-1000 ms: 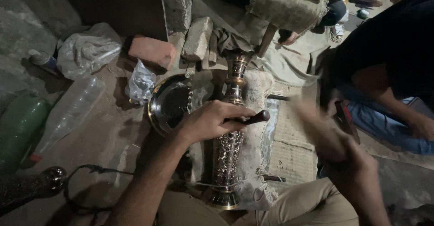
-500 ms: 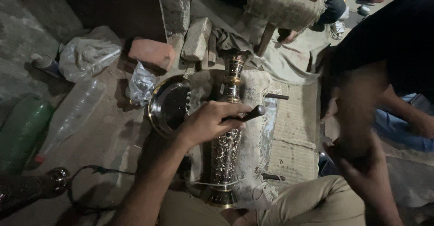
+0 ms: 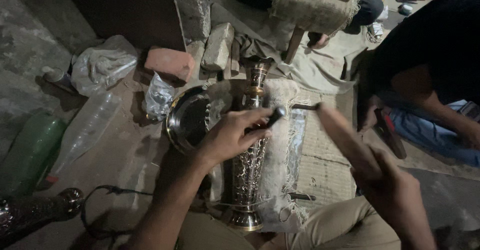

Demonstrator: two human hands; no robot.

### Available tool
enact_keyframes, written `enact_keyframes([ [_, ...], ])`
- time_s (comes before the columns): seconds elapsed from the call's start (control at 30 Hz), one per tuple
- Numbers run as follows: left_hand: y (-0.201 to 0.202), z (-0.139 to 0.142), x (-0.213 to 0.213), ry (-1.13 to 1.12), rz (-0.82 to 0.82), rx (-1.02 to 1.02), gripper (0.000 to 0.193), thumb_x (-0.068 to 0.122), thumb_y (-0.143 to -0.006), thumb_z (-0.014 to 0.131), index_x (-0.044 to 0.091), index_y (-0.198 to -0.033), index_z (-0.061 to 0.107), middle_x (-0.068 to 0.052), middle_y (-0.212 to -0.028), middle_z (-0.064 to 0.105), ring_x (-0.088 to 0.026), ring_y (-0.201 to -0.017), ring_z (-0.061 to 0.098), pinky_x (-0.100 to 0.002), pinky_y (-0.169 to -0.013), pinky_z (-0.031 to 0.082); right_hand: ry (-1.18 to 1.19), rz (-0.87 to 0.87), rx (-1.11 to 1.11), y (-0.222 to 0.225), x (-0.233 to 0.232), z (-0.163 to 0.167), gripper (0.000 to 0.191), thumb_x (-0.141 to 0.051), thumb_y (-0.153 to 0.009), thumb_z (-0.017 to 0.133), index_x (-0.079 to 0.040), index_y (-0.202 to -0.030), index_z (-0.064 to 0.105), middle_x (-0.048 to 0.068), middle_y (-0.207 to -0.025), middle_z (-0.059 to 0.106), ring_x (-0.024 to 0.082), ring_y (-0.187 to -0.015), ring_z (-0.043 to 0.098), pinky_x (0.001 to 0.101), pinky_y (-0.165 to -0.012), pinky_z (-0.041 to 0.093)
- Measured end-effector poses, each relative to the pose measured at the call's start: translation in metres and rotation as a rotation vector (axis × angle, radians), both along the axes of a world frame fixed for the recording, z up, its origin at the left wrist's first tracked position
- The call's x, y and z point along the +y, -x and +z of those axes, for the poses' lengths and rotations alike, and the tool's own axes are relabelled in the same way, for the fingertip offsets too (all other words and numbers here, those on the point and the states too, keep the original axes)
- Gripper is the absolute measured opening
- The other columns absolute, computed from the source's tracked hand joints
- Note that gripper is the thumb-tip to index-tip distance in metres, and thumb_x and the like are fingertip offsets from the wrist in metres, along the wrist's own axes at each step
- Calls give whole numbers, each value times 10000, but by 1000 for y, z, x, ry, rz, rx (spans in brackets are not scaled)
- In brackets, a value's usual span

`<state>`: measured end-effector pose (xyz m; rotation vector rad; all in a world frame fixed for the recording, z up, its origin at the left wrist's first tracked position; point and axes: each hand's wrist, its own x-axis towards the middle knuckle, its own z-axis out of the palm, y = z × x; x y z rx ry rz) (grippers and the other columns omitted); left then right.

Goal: The person holds a metal chisel against a silver-colored vase and repeatedly strikes it with a wooden mallet to create or refine decorative patterns. The person rotates the vase slightly to work on different sections of the surface.

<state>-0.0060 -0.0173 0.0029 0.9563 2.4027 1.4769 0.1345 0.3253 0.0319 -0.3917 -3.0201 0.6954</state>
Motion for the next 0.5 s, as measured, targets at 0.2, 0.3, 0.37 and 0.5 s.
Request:
enact_keyframes([
  [0.2, 6, 5, 11, 132, -37, 51, 457, 327, -947, 689, 252, -1390, 609, -70, -1135, 781, -191, -929, 785, -373, -813, 658, 358, 36, 62, -4, -4, -36, 739, -260, -742, 813, -54, -1382, 508, 209, -969, 775, 278, -879, 793, 367, -730, 603],
  [0.3, 8, 13, 17, 198, -58, 112, 523, 309, -903, 719, 268, -1410, 597, -75, -1130, 771, -203, -901, 782, -393, -801, 649, 307, 53, -113, 6, -13, -49, 646, -231, -751, 875, -68, -1290, 559, 211, -1006, 774, 265, -886, 778, 409, -713, 603],
  [0.37, 9, 20, 20, 221, -31, 155, 554, 293, -863, 763, 258, -1396, 616, -95, -1135, 772, -228, -946, 775, -436, -820, 618, 0, 61, -362, 14, -14, -53, 657, -312, -851, 837, -173, -1417, 533, 184, -1061, 777, 269, -928, 764, 395, -792, 599],
  [0.5, 10, 27, 25, 329, -51, 64, 532, 311, -870, 754, 279, -1385, 621, -80, -1121, 776, -225, -928, 772, -448, -850, 604, 534, 76, 63, 19, -5, -53, 605, -214, -735, 819, -98, -1282, 588, 194, -1083, 756, 256, -922, 760, 404, -787, 644],
])
